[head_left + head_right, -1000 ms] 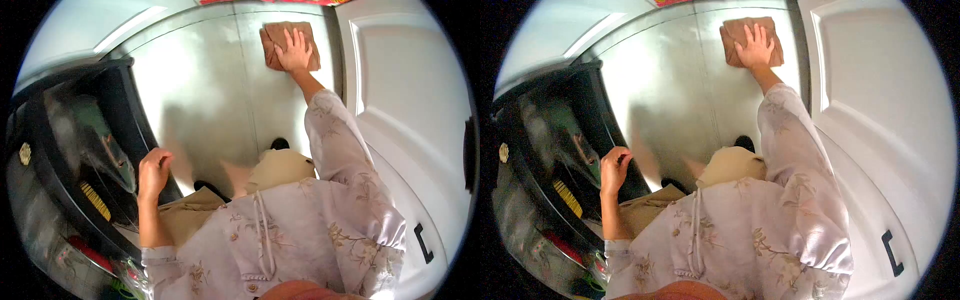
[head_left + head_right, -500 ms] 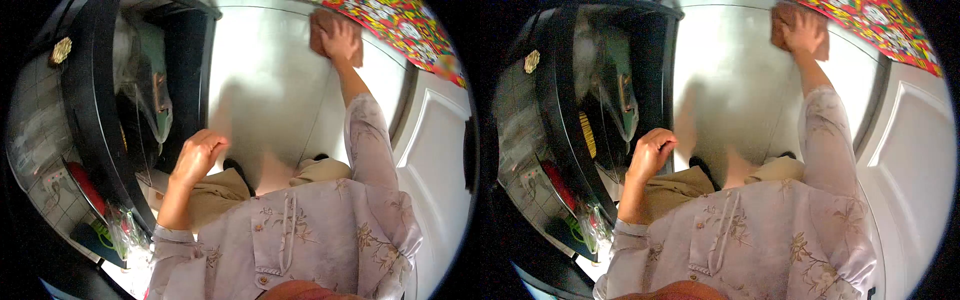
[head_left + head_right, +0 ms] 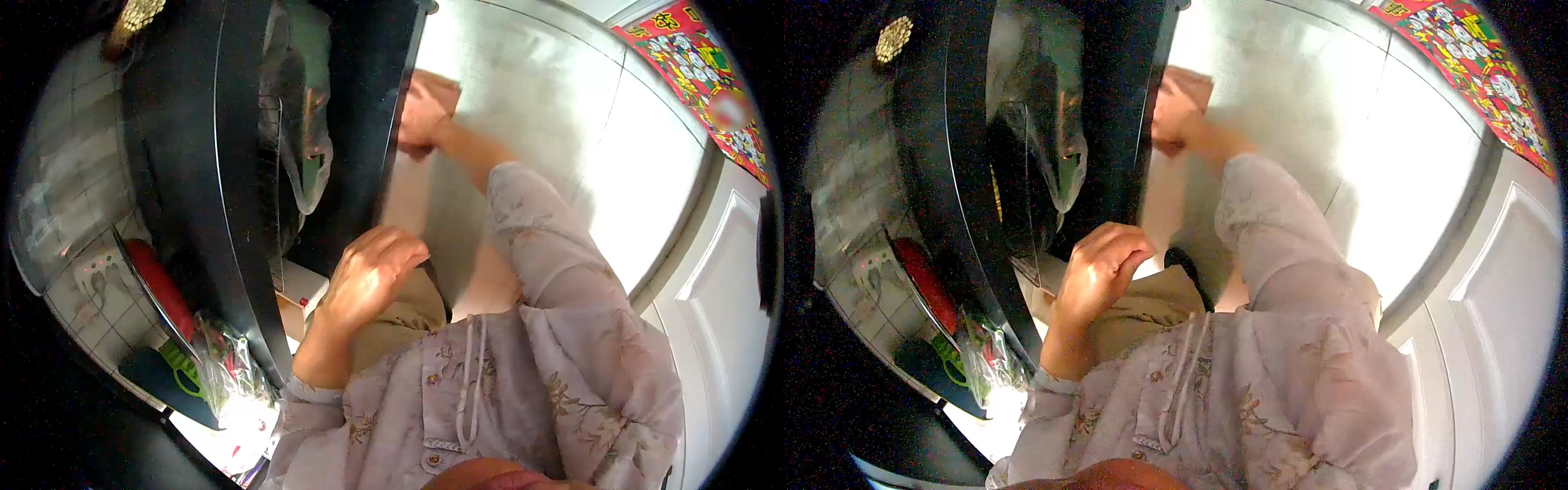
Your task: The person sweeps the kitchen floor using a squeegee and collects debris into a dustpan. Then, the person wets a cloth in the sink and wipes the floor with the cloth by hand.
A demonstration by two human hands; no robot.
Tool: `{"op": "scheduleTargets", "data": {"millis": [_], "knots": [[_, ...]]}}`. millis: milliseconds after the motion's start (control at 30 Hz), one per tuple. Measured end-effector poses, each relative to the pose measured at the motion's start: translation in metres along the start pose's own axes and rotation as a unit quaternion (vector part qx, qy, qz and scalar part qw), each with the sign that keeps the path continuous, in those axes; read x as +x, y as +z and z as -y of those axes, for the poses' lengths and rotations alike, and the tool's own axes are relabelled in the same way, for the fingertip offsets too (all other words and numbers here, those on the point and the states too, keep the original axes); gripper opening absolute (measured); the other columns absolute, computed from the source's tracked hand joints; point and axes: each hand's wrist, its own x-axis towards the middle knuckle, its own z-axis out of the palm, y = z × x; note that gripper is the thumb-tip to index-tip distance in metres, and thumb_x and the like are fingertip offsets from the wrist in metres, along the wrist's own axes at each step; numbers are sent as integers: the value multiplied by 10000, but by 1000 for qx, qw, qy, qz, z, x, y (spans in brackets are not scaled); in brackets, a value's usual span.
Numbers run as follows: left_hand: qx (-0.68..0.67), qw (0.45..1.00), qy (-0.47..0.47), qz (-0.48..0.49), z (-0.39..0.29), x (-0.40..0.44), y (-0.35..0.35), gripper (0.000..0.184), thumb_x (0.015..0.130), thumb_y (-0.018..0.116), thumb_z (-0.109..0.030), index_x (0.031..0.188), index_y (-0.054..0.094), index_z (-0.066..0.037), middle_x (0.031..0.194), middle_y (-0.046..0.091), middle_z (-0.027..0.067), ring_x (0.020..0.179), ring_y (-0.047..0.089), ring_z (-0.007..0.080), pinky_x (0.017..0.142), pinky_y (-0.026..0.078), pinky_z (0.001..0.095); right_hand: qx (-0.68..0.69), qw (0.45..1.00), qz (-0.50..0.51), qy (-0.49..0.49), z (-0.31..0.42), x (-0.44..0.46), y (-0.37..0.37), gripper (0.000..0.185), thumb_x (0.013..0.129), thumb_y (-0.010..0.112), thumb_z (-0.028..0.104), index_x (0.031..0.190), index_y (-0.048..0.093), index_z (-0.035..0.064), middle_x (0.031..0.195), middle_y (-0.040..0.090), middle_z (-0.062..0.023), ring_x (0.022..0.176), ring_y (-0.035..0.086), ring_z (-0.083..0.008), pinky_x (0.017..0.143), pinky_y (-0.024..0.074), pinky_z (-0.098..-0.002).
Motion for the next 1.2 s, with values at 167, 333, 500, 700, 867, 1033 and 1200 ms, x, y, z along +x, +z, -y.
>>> {"op": "scheduleTargets", "data": {"millis": [167,333,500,700,867,1033,1200], "knots": [[-12,1000,17,22,-3,1,-1,89,686,653,-46,739,583,-30,769,594,91,714,575,266,630,472,335,109,980,-101,-134,56,-41,30,507,717,546,357,1191,512,179,1297,419,-55,1239,321,-226,1055,132,-469],[-13,997,67,32,-5,10,12,82,677,634,-40,734,577,-26,747,577,94,702,566,271,624,469,345,123,955,-6,-271,51,-80,52,436,691,572,385,1080,552,189,1233,439,-8,1208,335,-222,1048,151,-467],[-4,996,74,59,-1,9,16,85,665,615,-33,739,574,-26,740,564,94,701,560,270,615,467,351,49,993,-105,25,-41,-56,-16,682,656,626,287,1291,385,235,1348,353,-19,1262,288,-191,1001,192,-528],[-10,996,58,60,3,3,15,99,651,604,-29,747,580,-29,764,567,88,721,564,269,640,472,349,-40,963,-124,236,-68,-1,-31,621,745,526,455,1308,363,250,1409,266,-10,1316,181,-174,1038,113,-526],[-18,996,72,49,0,7,16,102,661,601,-31,760,578,-35,752,566,83,711,561,262,631,469,346,8,998,-55,13,-23,-30,-13,599,752,497,549,1240,453,204,1339,353,-11,1308,195,-187,1037,111,-550],[-10,994,91,58,-3,16,22,77,677,591,-46,747,563,-33,726,551,84,680,550,264,601,455,352,73,986,16,-150,12,-93,32,553,700,600,413,1200,490,203,1327,380,3,1286,243,-178,1069,76,-494],[-26,991,103,83,-7,22,30,77,681,586,-52,749,554,-33,725,551,87,680,552,263,602,455,355,96,990,-26,-101,-31,-98,10,566,721,593,294,1262,427,285,1318,396,18,1265,283,-183,1052,122,-480]]}}
